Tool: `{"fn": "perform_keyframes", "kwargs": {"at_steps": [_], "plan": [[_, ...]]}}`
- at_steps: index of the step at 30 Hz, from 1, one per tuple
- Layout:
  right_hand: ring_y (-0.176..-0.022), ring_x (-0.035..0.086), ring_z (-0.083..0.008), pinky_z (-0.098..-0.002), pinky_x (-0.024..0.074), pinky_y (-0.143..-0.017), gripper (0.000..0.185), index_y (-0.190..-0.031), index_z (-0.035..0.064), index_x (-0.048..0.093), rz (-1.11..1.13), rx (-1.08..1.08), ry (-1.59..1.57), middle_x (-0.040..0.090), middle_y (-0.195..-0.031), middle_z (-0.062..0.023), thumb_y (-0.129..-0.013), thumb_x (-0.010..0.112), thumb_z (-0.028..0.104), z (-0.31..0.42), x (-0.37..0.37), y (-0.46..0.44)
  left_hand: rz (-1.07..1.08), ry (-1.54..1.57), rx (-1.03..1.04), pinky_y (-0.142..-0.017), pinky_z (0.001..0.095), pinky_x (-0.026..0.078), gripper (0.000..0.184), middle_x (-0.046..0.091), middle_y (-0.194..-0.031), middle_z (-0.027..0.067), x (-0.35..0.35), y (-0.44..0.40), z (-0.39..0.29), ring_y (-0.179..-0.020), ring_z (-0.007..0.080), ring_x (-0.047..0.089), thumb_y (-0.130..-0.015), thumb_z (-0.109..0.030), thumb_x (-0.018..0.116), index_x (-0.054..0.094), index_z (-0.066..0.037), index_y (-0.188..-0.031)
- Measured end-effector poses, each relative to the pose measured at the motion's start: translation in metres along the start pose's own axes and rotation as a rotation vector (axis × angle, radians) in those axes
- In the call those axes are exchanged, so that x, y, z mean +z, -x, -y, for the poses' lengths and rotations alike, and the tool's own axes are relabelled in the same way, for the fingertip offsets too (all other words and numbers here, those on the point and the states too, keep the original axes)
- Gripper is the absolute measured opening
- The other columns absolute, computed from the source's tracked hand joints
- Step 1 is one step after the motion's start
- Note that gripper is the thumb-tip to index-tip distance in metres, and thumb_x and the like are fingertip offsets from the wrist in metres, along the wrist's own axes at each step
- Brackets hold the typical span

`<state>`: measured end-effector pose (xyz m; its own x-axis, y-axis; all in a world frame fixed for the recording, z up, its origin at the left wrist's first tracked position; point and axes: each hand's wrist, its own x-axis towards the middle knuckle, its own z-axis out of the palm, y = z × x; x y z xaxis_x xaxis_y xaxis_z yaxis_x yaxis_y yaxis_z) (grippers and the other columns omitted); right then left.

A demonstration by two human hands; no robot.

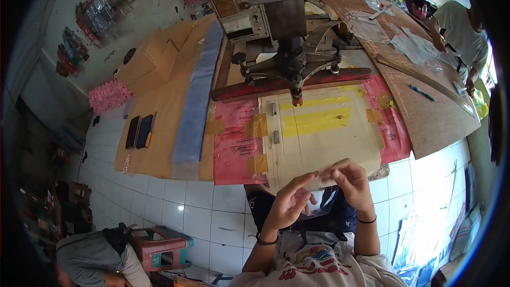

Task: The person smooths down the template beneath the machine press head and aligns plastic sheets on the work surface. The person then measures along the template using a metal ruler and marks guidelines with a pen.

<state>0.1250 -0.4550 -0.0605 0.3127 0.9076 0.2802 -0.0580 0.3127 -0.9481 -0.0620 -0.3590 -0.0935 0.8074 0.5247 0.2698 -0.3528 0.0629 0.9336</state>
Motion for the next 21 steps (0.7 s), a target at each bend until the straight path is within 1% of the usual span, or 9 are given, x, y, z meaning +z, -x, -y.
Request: {"fn": "perform_keyframes", "kwargs": {"at_steps": [3,4,9,10,14,16,19,20,21], "plan": [[-0.064,0.069,-0.0166,-0.0274,0.0564,-0.055,0.017,-0.114,0.0002,0.054,-0.081,0.257,-0.140,0.070,-0.091,-0.0136,-0.106,0.052,0.015,0.018,0.000,0.002,-0.040,-0.143,0.077,-0.087,0.0346,0.056,0.083,0.054,-0.143,0.0188,0.009,0.016,0.012,-0.106,0.0225,0.066,-0.095,-0.004,0.067,0.016,-0.010,-0.159],[-0.047,0.062,-0.0155,-0.0246,0.0479,-0.037,0.018,-0.115,0.0015,0.051,-0.154,0.150,-0.099,0.067,-0.084,-0.0132,-0.107,0.048,0.017,0.014,0.002,-0.003,0.006,-0.254,0.113,-0.091,0.0376,0.055,0.088,0.056,-0.141,0.0201,0.012,0.018,0.013,-0.109,0.0253,0.065,-0.093,-0.004,0.069,0.012,-0.012,-0.160],[-0.044,0.059,-0.0164,-0.0259,0.0457,-0.035,0.019,-0.118,0.0032,0.046,-0.296,-0.120,-0.379,0.062,-0.077,-0.0122,-0.109,0.042,0.020,0.021,-0.014,-0.029,0.451,-0.267,-0.082,-0.103,0.0366,0.048,0.040,0.069,-0.121,0.0087,0.002,0.034,0.039,-0.119,0.0225,0.063,-0.092,-0.008,0.071,0.061,-0.005,-0.131],[-0.043,0.058,-0.0166,-0.0261,0.0448,-0.035,0.019,-0.118,0.0035,0.045,-0.310,-0.141,-0.479,0.062,-0.076,-0.0122,-0.109,0.041,0.020,0.023,-0.022,-0.032,0.498,-0.179,-0.379,-0.102,0.0352,0.048,0.015,0.072,-0.113,0.0069,-0.001,0.036,0.033,-0.118,0.0206,0.064,-0.096,-0.011,0.066,0.072,-0.002,-0.106],[-0.059,0.062,-0.0108,-0.0232,0.0474,-0.051,0.025,-0.123,0.0029,0.057,-0.148,0.285,0.258,0.063,-0.074,-0.0041,-0.105,0.052,0.018,0.014,-0.052,-0.064,0.262,-0.235,-0.479,-0.090,0.0369,0.053,0.019,0.074,-0.104,0.0072,-0.023,0.060,0.084,-0.102,0.0209,0.070,-0.100,-0.016,0.060,0.072,-0.002,-0.104],[-0.060,0.065,-0.0227,-0.0316,0.0495,-0.058,0.033,-0.126,0.0027,0.057,-0.211,0.232,0.687,0.068,-0.073,-0.0068,-0.097,0.063,0.018,-0.002,-0.047,-0.075,0.055,-0.357,-0.549,-0.083,0.0383,0.054,0.023,0.075,-0.097,0.0073,-0.031,0.073,0.108,-0.091,0.0207,0.072,-0.101,-0.021,0.059,0.072,-0.002,-0.101],[-0.072,0.066,-0.0339,-0.0417,0.0515,-0.070,0.044,-0.128,0.0035,0.056,-0.250,0.179,0.985,0.070,-0.083,-0.0123,-0.090,0.071,0.020,-0.014,-0.033,-0.088,0.419,-0.950,-0.724,-0.074,0.0381,0.054,0.024,0.075,-0.089,0.0081,-0.048,0.073,0.075,-0.080,0.0229,0.072,-0.101,-0.024,0.061,0.072,-0.002,-0.100],[-0.078,0.066,-0.0367,-0.0444,0.0518,-0.074,0.047,-0.128,0.0039,0.056,-0.257,0.164,1.049,0.071,-0.088,-0.0141,-0.087,0.073,0.021,-0.016,-0.029,-0.093,0.520,-0.888,-0.896,-0.073,0.0384,0.055,0.027,0.074,-0.081,0.0085,-0.050,0.063,0.044,-0.076,0.0275,0.072,-0.099,-0.029,0.063,0.073,-0.004,-0.099],[-0.084,0.065,-0.0365,-0.0453,0.0511,-0.078,0.046,-0.128,0.0042,0.057,-0.290,0.088,1.102,0.070,-0.094,-0.0144,-0.087,0.072,0.020,-0.023,-0.027,-0.100,0.534,-0.775,-0.768,-0.074,0.0381,0.055,0.028,0.074,-0.085,0.0088,-0.053,0.050,0.006,-0.079,0.0283,0.072,-0.098,-0.030,0.064,0.073,-0.004,-0.099]]}}
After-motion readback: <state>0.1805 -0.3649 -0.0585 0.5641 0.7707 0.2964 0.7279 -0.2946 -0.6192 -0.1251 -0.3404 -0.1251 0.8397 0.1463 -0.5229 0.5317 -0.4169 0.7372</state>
